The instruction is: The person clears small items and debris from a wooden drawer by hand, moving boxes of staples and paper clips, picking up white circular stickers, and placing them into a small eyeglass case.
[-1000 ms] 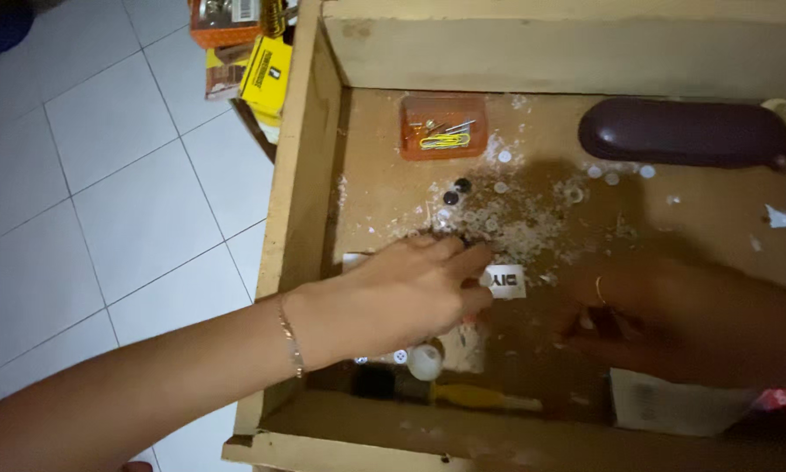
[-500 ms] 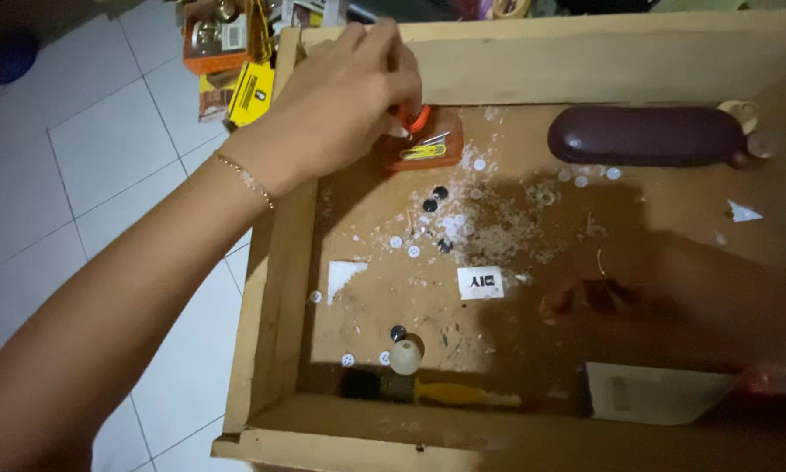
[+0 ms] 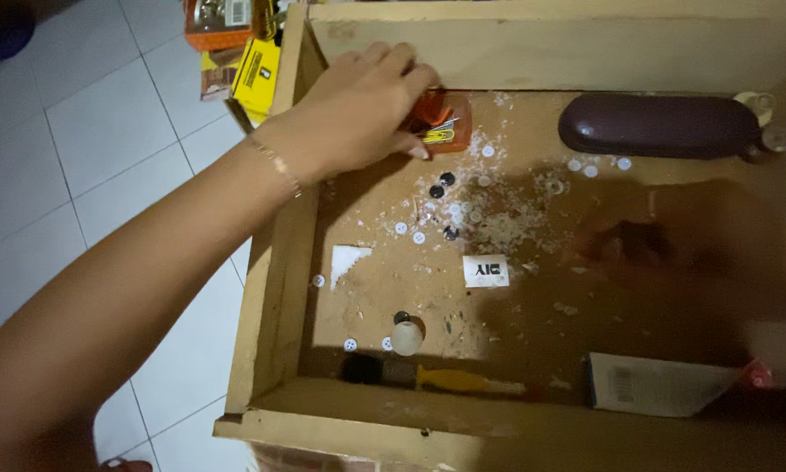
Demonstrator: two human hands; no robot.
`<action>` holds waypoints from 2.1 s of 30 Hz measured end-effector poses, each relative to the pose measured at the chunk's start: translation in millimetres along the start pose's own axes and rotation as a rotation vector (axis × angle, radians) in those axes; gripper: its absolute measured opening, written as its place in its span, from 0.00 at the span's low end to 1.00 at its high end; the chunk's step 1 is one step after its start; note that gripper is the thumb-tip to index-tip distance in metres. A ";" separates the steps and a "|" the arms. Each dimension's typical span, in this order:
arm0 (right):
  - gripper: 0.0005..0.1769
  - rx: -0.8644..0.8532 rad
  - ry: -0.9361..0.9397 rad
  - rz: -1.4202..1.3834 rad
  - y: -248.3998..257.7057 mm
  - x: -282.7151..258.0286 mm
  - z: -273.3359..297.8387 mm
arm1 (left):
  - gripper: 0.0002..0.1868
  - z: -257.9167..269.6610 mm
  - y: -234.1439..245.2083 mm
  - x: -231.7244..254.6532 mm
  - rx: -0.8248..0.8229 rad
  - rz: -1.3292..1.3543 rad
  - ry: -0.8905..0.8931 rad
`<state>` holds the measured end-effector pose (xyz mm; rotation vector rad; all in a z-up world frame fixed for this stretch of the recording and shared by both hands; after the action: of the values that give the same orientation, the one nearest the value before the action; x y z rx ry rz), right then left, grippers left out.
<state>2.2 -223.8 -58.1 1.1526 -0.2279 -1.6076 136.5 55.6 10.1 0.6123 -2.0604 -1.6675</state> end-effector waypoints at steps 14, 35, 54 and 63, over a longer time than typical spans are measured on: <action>0.15 -0.029 0.051 0.073 -3.7 5.8 -18.4 | 0.41 16.6 -16.9 2.3 -0.033 -0.130 -0.133; 0.12 -0.130 0.011 0.224 -22.5 -1.2 34.6 | 0.27 78.1 -18.4 159.9 -0.127 0.540 -0.299; 0.10 -0.093 0.030 0.324 -10.8 -16.1 34.6 | 0.19 40.9 -6.4 125.4 -0.568 0.129 0.098; 0.10 -0.130 0.002 0.366 -10.2 -12.9 38.1 | 0.16 63.1 4.4 91.3 -0.548 0.264 0.179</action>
<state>-34.3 -224.3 -38.3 0.9502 -0.3097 -1.2789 25.5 54.0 6.4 0.2766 -1.3962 -1.8273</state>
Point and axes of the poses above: each hand's wrist, its own z-axis away from the middle knuckle, its own y-axis out of the back of the hand, x = y × z, the point moved 6 cm from there along -z, towards the middle knuckle, and after that the axes turned 1 degree about y, right-handed, at the moved point
